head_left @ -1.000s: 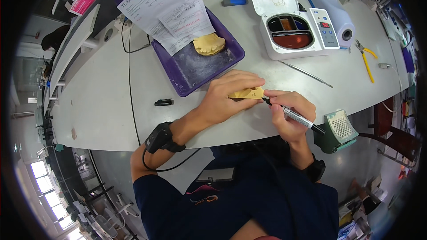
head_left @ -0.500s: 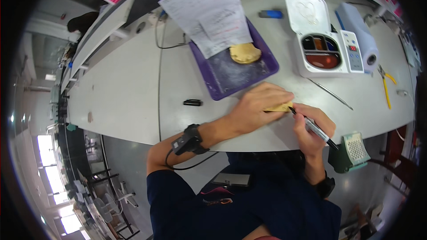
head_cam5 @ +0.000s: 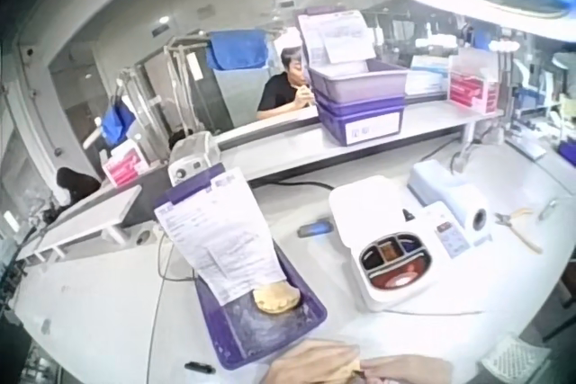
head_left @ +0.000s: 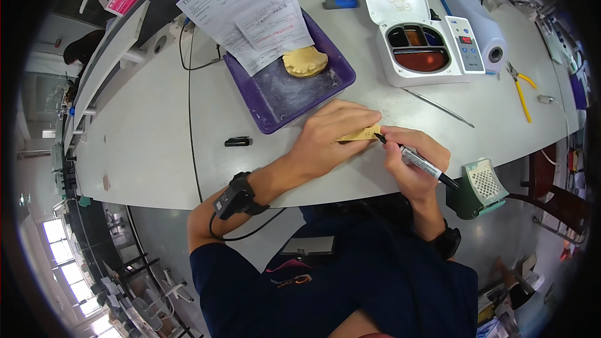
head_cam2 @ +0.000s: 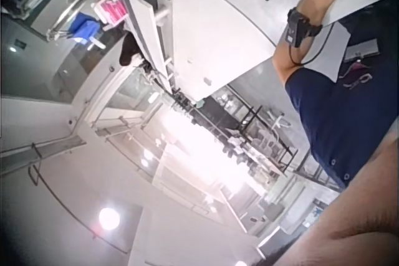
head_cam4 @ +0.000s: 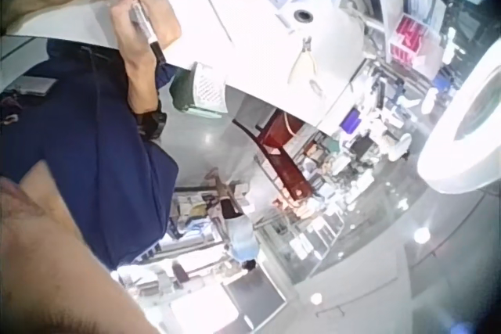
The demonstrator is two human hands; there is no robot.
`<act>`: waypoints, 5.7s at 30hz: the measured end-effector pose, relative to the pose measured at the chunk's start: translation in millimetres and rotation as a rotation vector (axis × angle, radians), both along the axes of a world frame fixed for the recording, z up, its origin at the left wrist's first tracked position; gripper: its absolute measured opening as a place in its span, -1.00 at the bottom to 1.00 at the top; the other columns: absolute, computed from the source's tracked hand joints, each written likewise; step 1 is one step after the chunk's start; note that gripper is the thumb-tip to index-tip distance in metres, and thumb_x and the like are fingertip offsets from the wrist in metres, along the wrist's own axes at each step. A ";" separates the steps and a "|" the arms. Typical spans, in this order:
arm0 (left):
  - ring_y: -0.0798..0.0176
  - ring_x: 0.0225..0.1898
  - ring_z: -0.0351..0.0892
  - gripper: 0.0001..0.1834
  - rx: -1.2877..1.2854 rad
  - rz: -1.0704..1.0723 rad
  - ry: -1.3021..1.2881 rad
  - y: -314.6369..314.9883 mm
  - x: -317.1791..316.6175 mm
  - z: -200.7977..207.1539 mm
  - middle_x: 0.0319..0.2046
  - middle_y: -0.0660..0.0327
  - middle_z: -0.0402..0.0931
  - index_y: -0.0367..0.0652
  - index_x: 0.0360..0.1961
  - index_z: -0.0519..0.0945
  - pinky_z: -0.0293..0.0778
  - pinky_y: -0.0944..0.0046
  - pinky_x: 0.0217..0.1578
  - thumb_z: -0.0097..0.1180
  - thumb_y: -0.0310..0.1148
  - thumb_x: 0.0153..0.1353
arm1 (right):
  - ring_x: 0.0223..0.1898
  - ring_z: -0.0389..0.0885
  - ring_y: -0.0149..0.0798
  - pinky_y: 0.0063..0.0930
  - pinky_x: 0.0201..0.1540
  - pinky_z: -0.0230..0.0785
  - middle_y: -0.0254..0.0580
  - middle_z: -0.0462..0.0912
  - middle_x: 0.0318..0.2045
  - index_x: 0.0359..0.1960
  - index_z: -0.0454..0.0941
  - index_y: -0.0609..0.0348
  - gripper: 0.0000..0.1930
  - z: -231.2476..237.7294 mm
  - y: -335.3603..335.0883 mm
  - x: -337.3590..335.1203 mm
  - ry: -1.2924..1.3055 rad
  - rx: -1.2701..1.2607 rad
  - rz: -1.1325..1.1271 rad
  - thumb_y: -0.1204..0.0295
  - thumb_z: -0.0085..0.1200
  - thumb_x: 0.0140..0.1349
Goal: Marking specific points or areas on a yellow dental stone cast using a black marker.
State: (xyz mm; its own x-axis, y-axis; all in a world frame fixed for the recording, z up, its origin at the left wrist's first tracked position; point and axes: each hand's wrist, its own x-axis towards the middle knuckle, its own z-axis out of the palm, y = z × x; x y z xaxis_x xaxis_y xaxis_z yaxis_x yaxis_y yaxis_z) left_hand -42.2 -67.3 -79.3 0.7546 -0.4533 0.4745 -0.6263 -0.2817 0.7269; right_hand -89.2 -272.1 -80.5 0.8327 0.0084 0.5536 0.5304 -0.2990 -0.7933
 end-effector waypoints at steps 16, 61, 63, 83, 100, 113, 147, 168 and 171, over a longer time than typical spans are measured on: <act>0.04 0.02 0.69 -0.54 -0.063 -0.054 -0.022 1.7 1.6 -2.2 -0.04 0.12 0.73 -0.17 0.03 0.74 0.58 0.14 0.02 0.50 -0.52 0.04 | -0.29 0.81 -0.19 -0.46 -0.17 0.62 0.06 0.80 -0.29 -0.28 0.66 0.37 -0.87 -1.5 -0.8 -1.4 0.030 0.079 0.020 0.68 0.24 0.12; 0.08 -0.05 0.69 -0.59 0.022 -0.002 -0.137 -1.5 0.4 -0.7 -0.08 0.15 0.74 -0.20 -0.03 0.77 0.59 0.16 -0.06 0.49 -0.54 0.03 | -0.36 0.79 -0.24 -0.47 -0.25 0.60 -0.07 0.80 -0.32 -0.29 0.70 0.31 -0.80 -0.8 -3.2 2.0 0.037 0.061 0.038 0.69 0.30 -0.01; 0.08 -0.05 0.69 -0.60 0.019 -0.005 -0.131 -2.3 0.2 -0.5 -0.08 0.15 0.74 -0.20 -0.03 0.77 0.59 0.16 -0.05 0.49 -0.54 0.04 | -0.38 0.78 -0.25 -0.48 -0.28 0.60 -0.08 0.80 -0.33 -0.30 0.70 0.30 -0.80 -1.5 -3.4 2.7 0.016 0.033 0.017 0.69 0.30 -0.01; 0.16 -0.06 0.68 -0.51 -0.030 0.011 -0.097 0.8 -0.7 0.4 -0.03 0.20 0.77 -0.14 0.01 0.76 0.61 0.22 -0.07 0.57 -0.49 -0.03 | -0.44 0.70 -0.43 -0.58 -0.34 0.54 0.01 0.82 -0.28 -0.31 0.66 0.37 -0.92 -5.5 -4.3 1.4 0.107 0.265 0.098 0.66 0.20 0.15; 0.13 -0.05 0.66 -0.55 -0.018 0.006 -0.103 0.0 -1.0 0.5 -0.07 0.23 0.77 -0.14 -0.01 0.76 0.60 0.20 -0.07 0.54 -0.43 0.01 | -0.35 0.82 -0.29 -0.49 -0.21 0.68 0.00 0.82 -0.29 -0.27 0.69 0.40 -0.86 -2.7 -3.0 0.5 0.096 0.212 0.096 0.70 0.25 0.11; 0.13 -0.03 0.67 -0.52 -0.034 -0.036 -0.102 1.1 -0.6 1.1 0.01 0.18 0.76 -0.18 0.00 0.74 0.62 0.22 -0.09 0.52 -0.56 -0.03 | -0.34 0.81 -0.29 -0.49 -0.20 0.67 0.03 0.82 -0.27 -0.27 0.68 0.41 -0.88 -2.0 -5.4 -2.1 0.139 0.204 0.102 0.69 0.23 0.14; 0.12 0.05 0.74 -0.60 -0.212 -0.105 0.143 1.0 -5.2 -6.9 0.07 0.11 0.72 -0.15 0.01 0.66 0.66 0.22 0.00 0.47 -0.52 0.13 | -0.30 0.83 -0.25 -0.47 -0.17 0.68 0.03 0.82 -0.25 -0.24 0.70 0.40 -0.85 -2.6 -3.3 -0.1 0.091 0.234 0.134 0.70 0.23 0.13; 0.13 0.04 0.74 -0.63 -0.203 -0.096 0.134 -0.3 -5.3 -8.2 0.07 0.09 0.71 -0.18 -0.01 0.66 0.69 0.23 -0.03 0.46 -0.54 0.14 | -0.29 0.83 -0.26 -0.45 -0.16 0.69 -0.02 0.83 -0.26 -0.23 0.71 0.38 -0.85 -0.4 -5.4 -1.8 0.136 0.229 0.119 0.68 0.25 0.15; 0.11 0.04 0.74 -0.63 -0.209 -0.088 0.155 -0.5 -7.3 -7.8 0.06 0.10 0.72 -0.18 -0.01 0.66 0.68 0.20 0.00 0.46 -0.54 0.14 | -0.28 0.84 -0.26 -0.44 -0.16 0.68 -0.03 0.83 -0.26 -0.24 0.71 0.37 -0.86 -0.7 -5.8 -1.8 0.131 0.209 0.110 0.68 0.25 0.14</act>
State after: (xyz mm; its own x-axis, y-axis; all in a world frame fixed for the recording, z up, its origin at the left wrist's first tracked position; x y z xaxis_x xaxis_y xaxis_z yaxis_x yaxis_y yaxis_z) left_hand -49.5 -67.8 -87.0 0.7873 -0.4249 0.4468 -0.5187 -0.0646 0.8525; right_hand -90.9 -277.9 -81.2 0.8980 -0.0003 0.4401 0.4391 -0.0679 -0.8959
